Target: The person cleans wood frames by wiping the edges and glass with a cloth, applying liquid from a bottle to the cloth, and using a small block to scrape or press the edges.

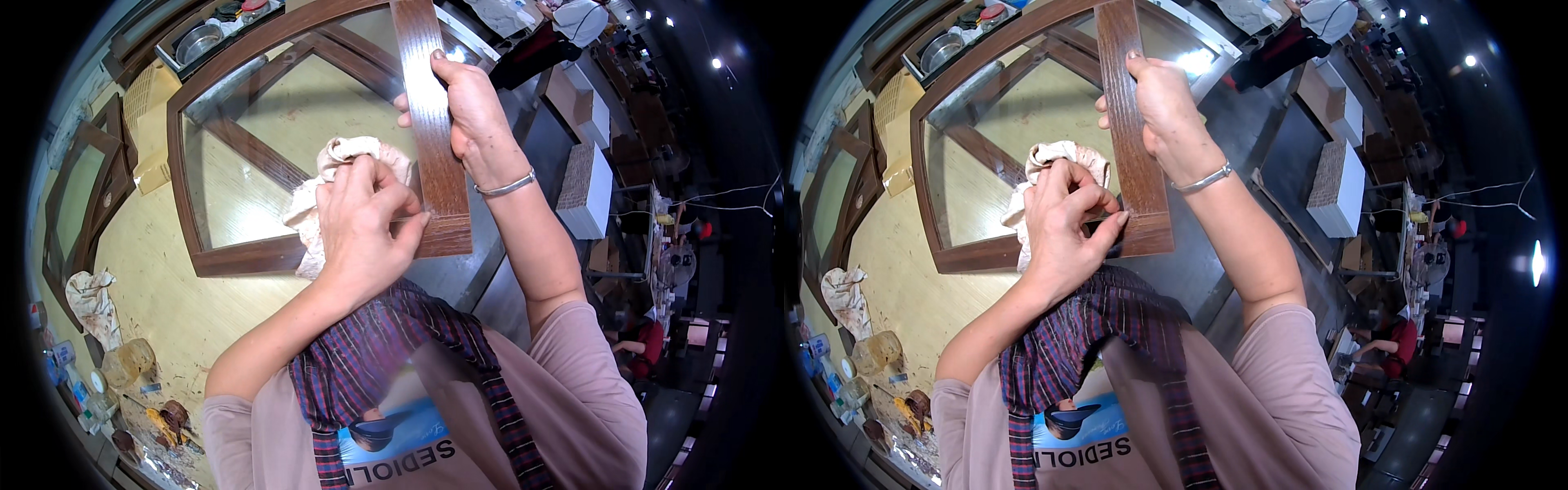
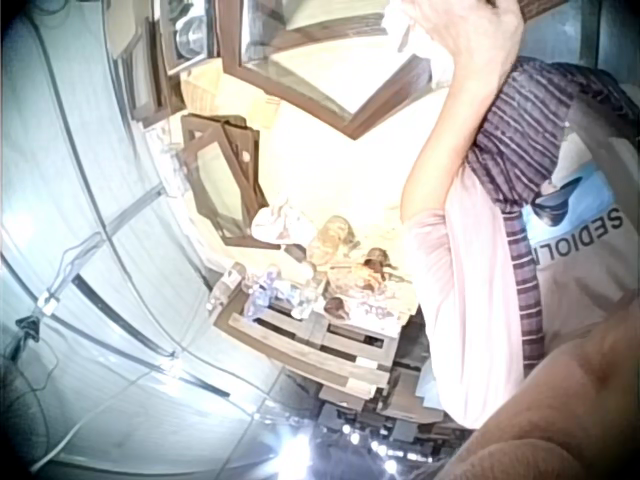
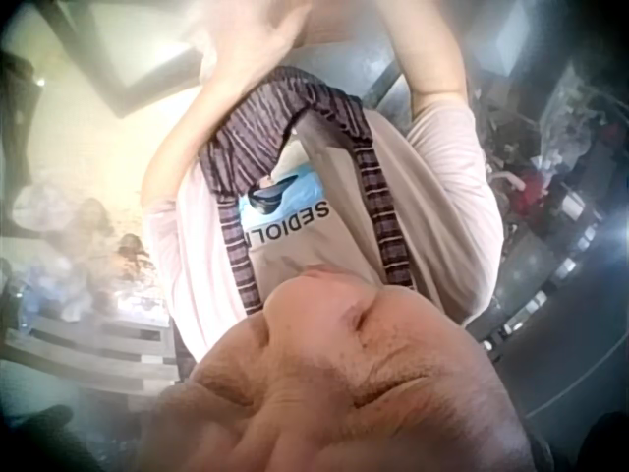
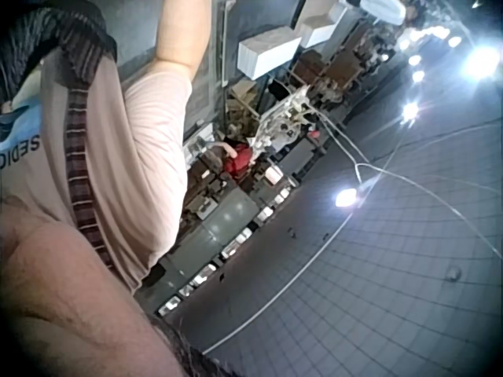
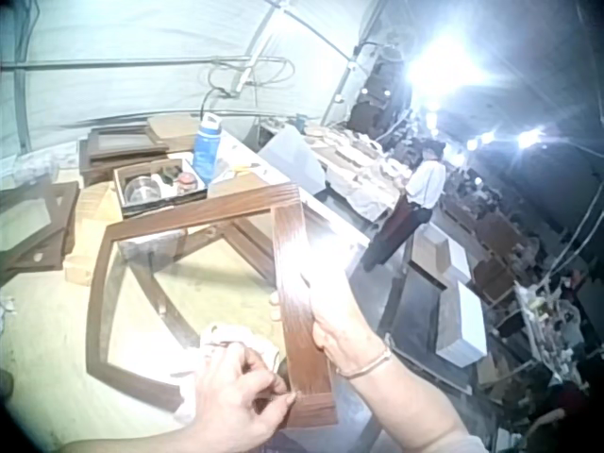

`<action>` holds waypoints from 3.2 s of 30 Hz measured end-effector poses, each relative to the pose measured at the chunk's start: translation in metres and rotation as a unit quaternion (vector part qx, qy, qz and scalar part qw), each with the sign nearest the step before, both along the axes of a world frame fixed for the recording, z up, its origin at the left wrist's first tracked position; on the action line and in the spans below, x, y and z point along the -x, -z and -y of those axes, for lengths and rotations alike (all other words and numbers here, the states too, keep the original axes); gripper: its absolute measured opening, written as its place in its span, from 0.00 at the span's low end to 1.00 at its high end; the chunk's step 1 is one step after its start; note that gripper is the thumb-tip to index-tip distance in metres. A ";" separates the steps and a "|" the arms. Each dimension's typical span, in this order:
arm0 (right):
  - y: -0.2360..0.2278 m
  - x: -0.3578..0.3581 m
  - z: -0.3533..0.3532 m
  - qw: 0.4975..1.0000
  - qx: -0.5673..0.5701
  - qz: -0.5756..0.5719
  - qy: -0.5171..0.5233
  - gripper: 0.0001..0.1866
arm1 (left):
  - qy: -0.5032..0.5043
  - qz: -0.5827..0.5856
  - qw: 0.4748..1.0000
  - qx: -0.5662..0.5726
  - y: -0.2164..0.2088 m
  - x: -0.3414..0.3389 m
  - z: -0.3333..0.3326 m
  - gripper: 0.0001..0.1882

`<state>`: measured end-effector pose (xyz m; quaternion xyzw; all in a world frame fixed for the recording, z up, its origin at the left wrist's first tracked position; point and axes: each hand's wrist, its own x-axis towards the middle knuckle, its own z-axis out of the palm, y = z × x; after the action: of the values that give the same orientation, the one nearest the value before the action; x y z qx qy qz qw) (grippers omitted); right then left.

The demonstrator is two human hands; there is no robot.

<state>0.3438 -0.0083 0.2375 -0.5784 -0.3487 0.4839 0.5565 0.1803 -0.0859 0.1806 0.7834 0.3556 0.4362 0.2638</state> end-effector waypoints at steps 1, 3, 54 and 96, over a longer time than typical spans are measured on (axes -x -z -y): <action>-0.001 0.001 0.001 1.000 -0.002 -0.001 0.001 0.16 | 0.002 0.001 1.000 0.000 -0.002 -0.001 0.001 0.10; -0.001 0.002 0.002 1.000 -0.002 0.002 0.004 0.16 | 0.007 -0.006 1.000 -0.008 0.000 -0.004 0.003 0.09; 0.007 0.014 0.002 0.998 -0.035 -0.031 -0.042 0.13 | -0.191 0.156 0.871 0.424 0.110 0.202 0.080 0.16; 0.084 0.070 0.088 0.993 0.004 -0.117 -0.014 0.07 | -0.174 0.051 0.982 0.049 0.080 0.065 0.126 0.12</action>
<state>0.2735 -0.0966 0.1537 -0.5145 -0.2875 0.5577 0.5845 0.1156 -0.2120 0.1005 0.6720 0.4938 0.4971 0.2397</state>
